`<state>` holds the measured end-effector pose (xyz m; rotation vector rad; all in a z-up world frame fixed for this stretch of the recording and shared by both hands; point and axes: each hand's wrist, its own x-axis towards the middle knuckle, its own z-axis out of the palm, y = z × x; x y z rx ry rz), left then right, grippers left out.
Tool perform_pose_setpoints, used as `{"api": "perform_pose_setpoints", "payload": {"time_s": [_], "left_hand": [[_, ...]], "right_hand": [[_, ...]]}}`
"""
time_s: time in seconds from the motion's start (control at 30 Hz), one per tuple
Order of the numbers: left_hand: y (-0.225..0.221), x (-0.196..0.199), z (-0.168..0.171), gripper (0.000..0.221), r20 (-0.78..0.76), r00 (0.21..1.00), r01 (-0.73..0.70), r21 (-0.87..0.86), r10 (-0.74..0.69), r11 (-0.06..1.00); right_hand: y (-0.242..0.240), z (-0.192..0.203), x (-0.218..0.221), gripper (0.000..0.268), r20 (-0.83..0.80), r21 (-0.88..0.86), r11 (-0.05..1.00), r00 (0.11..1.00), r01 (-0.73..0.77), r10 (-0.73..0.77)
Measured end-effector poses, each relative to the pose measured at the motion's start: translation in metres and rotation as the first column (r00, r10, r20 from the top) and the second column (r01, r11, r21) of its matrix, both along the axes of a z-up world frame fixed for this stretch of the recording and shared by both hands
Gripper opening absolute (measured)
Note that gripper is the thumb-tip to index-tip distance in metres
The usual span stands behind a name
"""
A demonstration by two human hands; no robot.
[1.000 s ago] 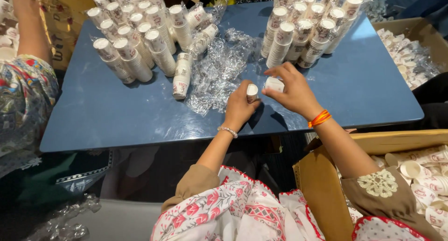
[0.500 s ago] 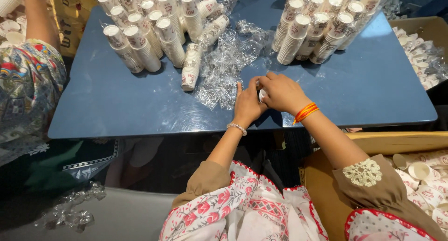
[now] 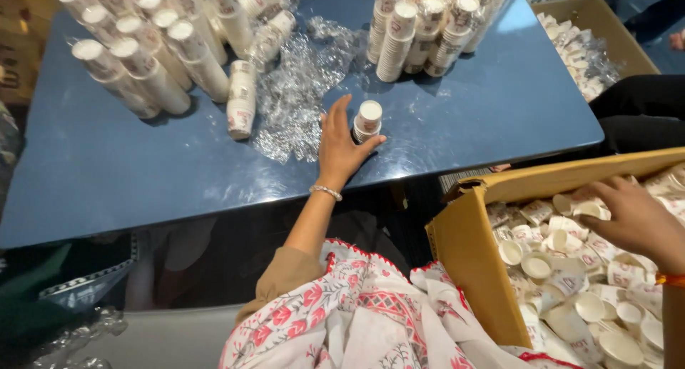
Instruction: The person sorts and stacks paper cups at a table, taking them from a large cardboard box and placing them into plastic sleeves or arranging them in stacks on the table surface.
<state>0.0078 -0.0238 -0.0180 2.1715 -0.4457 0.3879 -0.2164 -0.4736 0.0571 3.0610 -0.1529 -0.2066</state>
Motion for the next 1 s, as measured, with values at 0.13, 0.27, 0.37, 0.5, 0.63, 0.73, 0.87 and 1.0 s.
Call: {"api": "perform_pose_setpoints", "payload": {"time_s": [0.13, 0.27, 0.37, 0.5, 0.63, 0.73, 0.87, 1.0], "left_hand": [[-0.002, 0.001, -0.011, 0.107, 0.01, 0.999, 0.033, -0.008, -0.033, 0.999], [0.0, 0.003, -0.011, 0.106, 0.048, 0.999, 0.014, 0.038, -0.016, 0.999], [0.002, 0.005, -0.014, 0.103, 0.048, 0.999, 0.016, 0.049, -0.018, 0.999], [0.003, 0.007, -0.017, 0.101, 0.035, 0.999, 0.016, 0.025, -0.017, 1.0], [0.005, 0.005, -0.015, 0.098, 0.06, 0.997, 0.037, 0.019, -0.038, 0.999], [0.006, 0.005, -0.012, 0.097, 0.045, 0.998, 0.032, 0.028, -0.034, 0.999], [0.007, 0.005, -0.012, 0.096, 0.028, 0.999, 0.041, -0.009, -0.041, 0.999], [0.008, 0.007, -0.018, 0.094, 0.077, 0.997, 0.033, 0.0, -0.033, 0.999]], "right_hand": [[-0.016, -0.057, -0.048, 0.067, -0.346, 0.191, 0.943, 0.918, 0.273, -0.195], [0.038, -0.091, -0.043, 0.08, -0.308, 0.446, 0.893, 0.947, 0.065, 0.086], [0.071, -0.1, -0.028, 0.078, -0.271, 0.412, 0.911, 0.954, -0.004, 0.126], [0.09, -0.101, -0.024, 0.054, -0.349, 0.263, 0.961, 0.937, 0.082, 0.016], [0.065, -0.084, -0.036, 0.038, -0.281, 0.343, 0.934, 0.96, 0.099, 0.001], [0.046, -0.061, -0.044, 0.026, -0.329, 0.138, 0.972, 0.934, 0.192, -0.138], [-0.004, -0.038, -0.054, 0.026, -0.222, 0.084, 0.901, 0.889, 0.426, -0.4], [-0.025, -0.059, -0.044, 0.043, -0.107, -0.003, 0.914, 0.908, 0.407, -0.405]]}}
